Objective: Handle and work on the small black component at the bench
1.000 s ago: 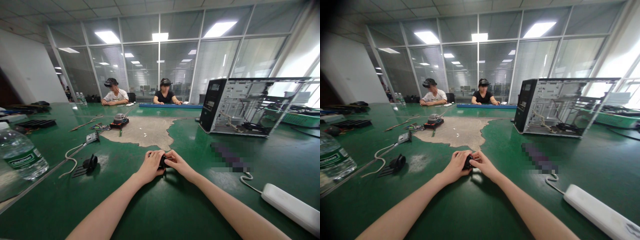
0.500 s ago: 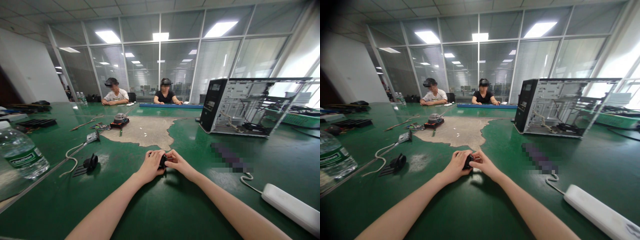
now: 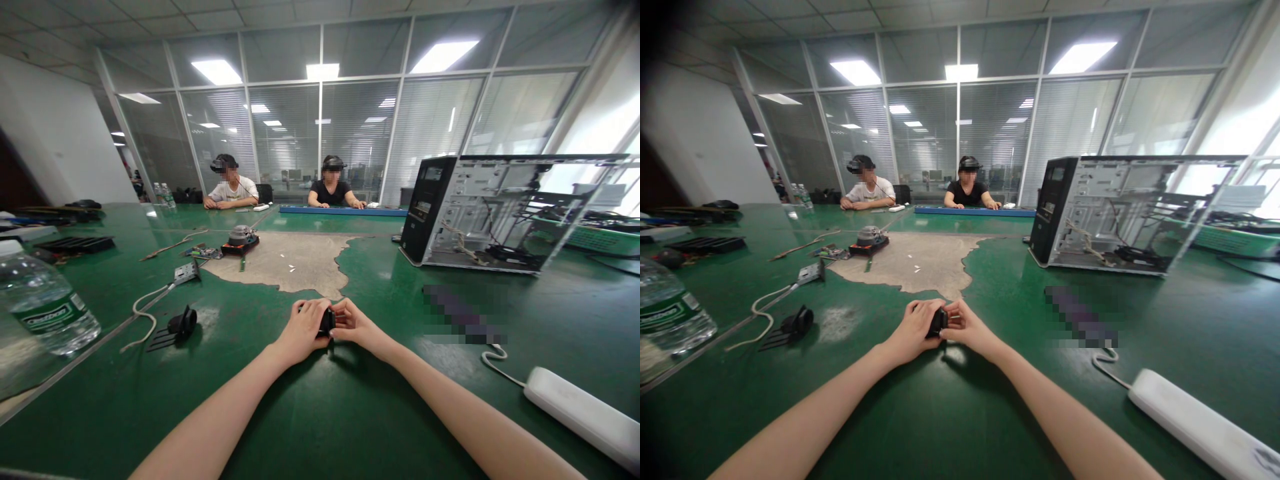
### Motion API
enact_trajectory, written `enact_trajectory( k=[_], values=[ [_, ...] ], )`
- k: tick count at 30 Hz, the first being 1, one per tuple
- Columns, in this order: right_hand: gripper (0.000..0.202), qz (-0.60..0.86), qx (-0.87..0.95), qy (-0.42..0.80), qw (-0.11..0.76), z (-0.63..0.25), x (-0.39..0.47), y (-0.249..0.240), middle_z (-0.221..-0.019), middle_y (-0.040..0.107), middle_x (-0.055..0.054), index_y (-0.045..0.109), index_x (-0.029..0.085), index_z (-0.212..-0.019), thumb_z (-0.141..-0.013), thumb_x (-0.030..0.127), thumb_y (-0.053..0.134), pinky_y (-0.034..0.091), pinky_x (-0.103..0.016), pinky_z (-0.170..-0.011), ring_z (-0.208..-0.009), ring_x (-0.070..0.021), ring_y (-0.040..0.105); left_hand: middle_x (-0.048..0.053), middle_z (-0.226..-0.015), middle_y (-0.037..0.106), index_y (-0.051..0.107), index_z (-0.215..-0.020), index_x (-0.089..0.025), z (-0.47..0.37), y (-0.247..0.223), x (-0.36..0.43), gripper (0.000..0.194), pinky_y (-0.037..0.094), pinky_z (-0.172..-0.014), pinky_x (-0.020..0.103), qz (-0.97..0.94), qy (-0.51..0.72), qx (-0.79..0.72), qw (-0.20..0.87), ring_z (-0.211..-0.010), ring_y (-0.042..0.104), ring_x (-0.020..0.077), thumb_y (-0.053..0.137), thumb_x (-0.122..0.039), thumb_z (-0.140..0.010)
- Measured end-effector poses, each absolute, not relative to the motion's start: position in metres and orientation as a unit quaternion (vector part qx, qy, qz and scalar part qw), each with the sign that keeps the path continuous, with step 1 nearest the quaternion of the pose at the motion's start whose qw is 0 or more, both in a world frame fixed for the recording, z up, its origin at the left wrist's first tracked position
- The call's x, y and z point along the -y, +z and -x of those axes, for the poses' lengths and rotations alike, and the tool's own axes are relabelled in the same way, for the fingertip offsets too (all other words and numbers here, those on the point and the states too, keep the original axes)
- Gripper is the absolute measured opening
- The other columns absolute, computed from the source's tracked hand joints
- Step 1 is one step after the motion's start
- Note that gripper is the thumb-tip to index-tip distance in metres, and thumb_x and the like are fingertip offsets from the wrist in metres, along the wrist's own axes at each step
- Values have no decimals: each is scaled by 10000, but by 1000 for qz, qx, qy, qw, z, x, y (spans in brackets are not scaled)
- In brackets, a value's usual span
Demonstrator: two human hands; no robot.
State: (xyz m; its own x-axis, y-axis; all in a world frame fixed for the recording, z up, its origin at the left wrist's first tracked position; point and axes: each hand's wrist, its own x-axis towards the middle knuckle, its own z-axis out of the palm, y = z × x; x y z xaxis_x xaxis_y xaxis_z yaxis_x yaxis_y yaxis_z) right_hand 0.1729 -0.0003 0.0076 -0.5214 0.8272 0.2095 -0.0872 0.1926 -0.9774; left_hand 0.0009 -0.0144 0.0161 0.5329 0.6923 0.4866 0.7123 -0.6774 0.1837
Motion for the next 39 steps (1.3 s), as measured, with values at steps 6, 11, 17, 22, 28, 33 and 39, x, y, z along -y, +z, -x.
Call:
enact_trajectory(
  k=[6,11,17,22,28,33,39],
  values=[
    [285,325,647,543,425,-169,1,6,-888,544,-5,453,219,-906,-705,352,605,412,-341,-814,-857,-144,540,71,-1171,459,304,-1156,-207,-2,16,14,571,238,-900,384,872,-276,403,17,-1068,409,225,591,-204,-662],
    [362,333,654,540,412,-170,0,6,-948,538,-28,462,212,-937,-654,331,654,411,-357,-822,-892,-164,535,78,-1171,459,301,-1163,-199,-2,16,14,581,237,-902,389,872,-275,404,18,-1064,410,229,592,-209,-661],
    [397,282,661,568,400,-172,1,9,-896,551,3,422,228,-884,-607,275,702,409,-346,-823,-860,-142,545,81,-1177,455,308,-1162,-193,-1,16,15,590,239,-901,389,873,-271,404,18,-1059,413,231,601,-200,-649],
    [276,324,645,543,429,-168,2,6,-856,545,-3,445,215,-886,-706,352,603,417,-348,-800,-825,-144,549,76,-1174,460,307,-1157,-194,-2,15,14,578,242,-897,384,872,-277,402,19,-1065,411,225,598,-200,-658],
    [378,327,661,537,409,-170,-3,2,-907,546,-21,448,210,-938,-648,319,665,412,-361,-830,-874,-161,544,82,-1179,456,302,-1165,-196,-1,15,14,584,239,-898,391,872,-271,407,18,-1063,413,232,597,-214,-661],
    [410,282,666,562,402,-173,-2,5,-893,551,3,430,224,-895,-599,256,712,415,-340,-829,-866,-144,542,82,-1176,457,302,-1165,-198,-1,16,15,592,242,-895,392,874,-269,405,15,-1058,416,235,599,-205,-653],
    [290,321,648,544,426,-169,1,6,-877,550,2,459,224,-903,-694,343,621,422,-343,-816,-850,-144,545,81,-1179,454,302,-1162,-207,-2,16,15,579,242,-898,394,872,-276,404,22,-1077,408,232,596,-210,-663]
  ],
)
